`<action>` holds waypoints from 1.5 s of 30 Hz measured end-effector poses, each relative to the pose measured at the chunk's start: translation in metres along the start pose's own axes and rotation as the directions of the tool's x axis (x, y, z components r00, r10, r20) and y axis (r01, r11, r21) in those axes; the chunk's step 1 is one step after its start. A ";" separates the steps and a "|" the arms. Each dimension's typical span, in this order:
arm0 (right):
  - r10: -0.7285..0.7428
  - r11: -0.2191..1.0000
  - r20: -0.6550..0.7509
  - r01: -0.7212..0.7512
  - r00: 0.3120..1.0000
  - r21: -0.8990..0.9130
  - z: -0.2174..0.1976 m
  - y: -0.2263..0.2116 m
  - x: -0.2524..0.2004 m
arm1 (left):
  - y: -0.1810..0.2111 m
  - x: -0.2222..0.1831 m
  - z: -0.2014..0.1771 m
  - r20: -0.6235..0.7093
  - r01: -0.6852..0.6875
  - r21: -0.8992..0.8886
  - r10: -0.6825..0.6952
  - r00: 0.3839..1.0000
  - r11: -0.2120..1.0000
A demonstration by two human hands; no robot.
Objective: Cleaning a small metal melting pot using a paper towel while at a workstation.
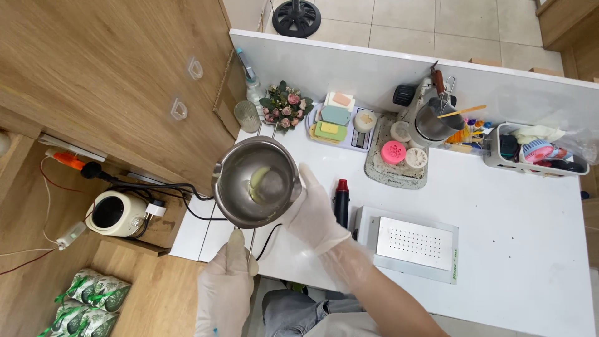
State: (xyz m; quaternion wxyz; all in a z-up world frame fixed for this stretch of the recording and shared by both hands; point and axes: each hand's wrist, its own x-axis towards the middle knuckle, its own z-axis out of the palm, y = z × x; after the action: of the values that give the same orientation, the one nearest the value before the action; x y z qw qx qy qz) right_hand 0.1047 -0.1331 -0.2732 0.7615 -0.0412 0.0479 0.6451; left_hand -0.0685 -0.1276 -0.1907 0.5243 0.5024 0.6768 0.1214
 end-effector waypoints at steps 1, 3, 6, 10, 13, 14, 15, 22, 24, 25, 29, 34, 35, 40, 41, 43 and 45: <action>0.045 0.996 0.037 -0.042 0.998 -0.083 -0.005 -0.008 0.003 | 0.002 -0.003 -0.001 0.003 0.021 -0.049 -0.021 1.000 0.999; 0.093 0.982 0.072 -0.080 0.993 -0.169 0.003 -0.013 -0.001 | 0.005 -0.005 0.000 0.008 0.039 -0.100 -0.038 0.999 0.994; 0.044 0.966 0.101 -0.017 0.994 -0.259 0.023 0.001 -0.013 | 0.006 0.002 0.003 -0.040 0.048 -0.233 -0.058 0.997 0.971; 0.056 0.998 -0.242 -0.064 0.969 -0.028 -0.006 0.023 -0.007 | 0.008 0.003 0.000 -0.062 0.001 -0.090 -0.006 0.998 0.996; 0.029 0.993 0.157 -0.047 0.987 0.112 -0.047 0.015 0.008 | 0.022 -0.008 -0.004 -0.039 0.021 -0.114 -0.025 0.999 0.993; -0.084 0.982 0.536 -0.020 0.840 0.186 -0.060 0.009 0.015 | 0.027 -0.012 -0.005 -0.014 0.064 -0.241 -0.070 0.997 0.968; -0.082 0.982 0.536 -0.024 0.840 0.187 -0.036 0.010 0.007 | 0.024 -0.009 -0.006 -0.018 0.064 -0.242 -0.071 0.997 0.968; -0.031 0.975 -0.106 0.007 0.994 -0.220 0.016 0.026 -0.026 | 0.015 0.009 -0.013 -0.149 -0.081 -0.094 0.066 0.987 0.992; -0.046 0.941 -0.125 0.001 0.991 -0.338 0.007 0.025 -0.028 | 0.010 0.011 -0.013 -0.150 -0.098 -0.070 0.086 0.985 0.993; -0.064 0.953 -0.062 0.042 0.996 -0.301 0.000 0.021 -0.023 | 0.011 0.014 -0.013 -0.140 -0.095 -0.061 0.086 0.986 0.994; -0.101 0.956 -0.106 0.067 0.989 -0.284 -0.009 0.007 -0.025 | 0.025 0.009 -0.013 -0.100 -0.007 -0.111 -0.004 0.995 0.994; -0.070 0.976 0.031 0.075 0.997 -0.206 0.007 -0.005 -0.024 | 0.032 0.007 -0.017 -0.066 0.068 -0.161 -0.080 0.995 0.985; -0.173 0.926 -0.061 0.141 0.983 -0.349 0.014 -0.006 -0.020 | 0.035 0.006 -0.018 -0.044 0.107 -0.189 -0.118 0.992 0.976; -0.521 0.670 -0.117 0.320 0.845 -0.670 0.051 0.009 -0.010 | 0.051 -0.006 -0.024 0.044 0.115 -0.159 -0.110 0.993 0.981; -0.585 0.583 -0.135 0.299 0.800 -0.755 0.055 0.014 -0.009 | 0.057 -0.010 -0.024 0.033 0.131 -0.130 -0.128 0.991 0.983; -0.676 0.397 0.011 0.376 0.737 -0.838 0.046 0.026 -0.005 | 0.056 -0.007 -0.026 0.021 0.113 -0.135 -0.111 0.994 0.984; -0.747 -0.029 0.326 0.461 0.579 -0.887 0.037 0.037 0.000 | 0.054 -0.004 -0.026 0.002 0.085 -0.153 -0.086 0.996 0.985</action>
State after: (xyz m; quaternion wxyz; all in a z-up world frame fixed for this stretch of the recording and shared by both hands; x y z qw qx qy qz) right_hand 0.0689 -0.1226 -0.2367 0.7768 -0.5619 -0.2541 0.1281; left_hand -0.0601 -0.0961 -0.1400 0.5644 0.4310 0.6876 0.1515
